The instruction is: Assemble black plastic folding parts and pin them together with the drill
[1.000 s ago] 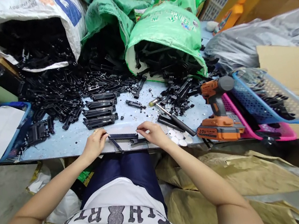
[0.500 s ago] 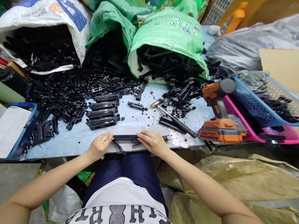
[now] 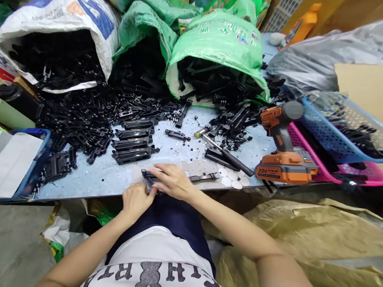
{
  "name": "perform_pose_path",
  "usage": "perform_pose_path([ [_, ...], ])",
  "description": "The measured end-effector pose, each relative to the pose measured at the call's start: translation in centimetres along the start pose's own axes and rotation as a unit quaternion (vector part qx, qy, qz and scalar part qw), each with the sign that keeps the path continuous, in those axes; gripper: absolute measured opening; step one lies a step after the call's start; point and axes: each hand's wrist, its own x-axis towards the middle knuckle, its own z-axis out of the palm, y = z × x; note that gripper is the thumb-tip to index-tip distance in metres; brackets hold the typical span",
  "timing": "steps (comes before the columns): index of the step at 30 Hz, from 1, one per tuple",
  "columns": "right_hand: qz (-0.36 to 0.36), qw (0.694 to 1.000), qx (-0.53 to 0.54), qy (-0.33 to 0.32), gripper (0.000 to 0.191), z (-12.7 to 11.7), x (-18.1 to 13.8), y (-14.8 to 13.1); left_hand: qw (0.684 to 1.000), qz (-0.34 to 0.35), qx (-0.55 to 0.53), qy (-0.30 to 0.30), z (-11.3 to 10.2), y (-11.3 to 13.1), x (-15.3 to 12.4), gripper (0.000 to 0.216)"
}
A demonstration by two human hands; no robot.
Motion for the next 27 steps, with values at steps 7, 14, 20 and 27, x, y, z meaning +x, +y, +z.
perform_pose_path([
  [7, 0.035, 0.993, 0.101, -0.052, 0.04, 3.2, 2.7, -0.8, 0.992, -0.085, -0.027, -0.094, 0.8, 2.0, 1.0, 0.043],
  [14, 0.082, 0.992, 0.067, -0.063, 0.041, 3.5, 2.8, -1.8, 0.992, -0.085, -0.026, -0.085, 0.8, 1.7, 0.6, 0.04],
  [20, 0.024, 1.0, 0.003, -0.018, 0.049, 0.3, -0.6, -0.6, 0.997, 0.073, -0.021, 0.001, 0.6, -0.2, 0.6, 0.034],
  [27, 0.104, 0.978, -0.178, -0.012, 0.05, -2.7, -7.5, 5.1, 0.925, 0.374, 0.001, -0.06, 0.6, 0.0, 5.5, 0.037],
])
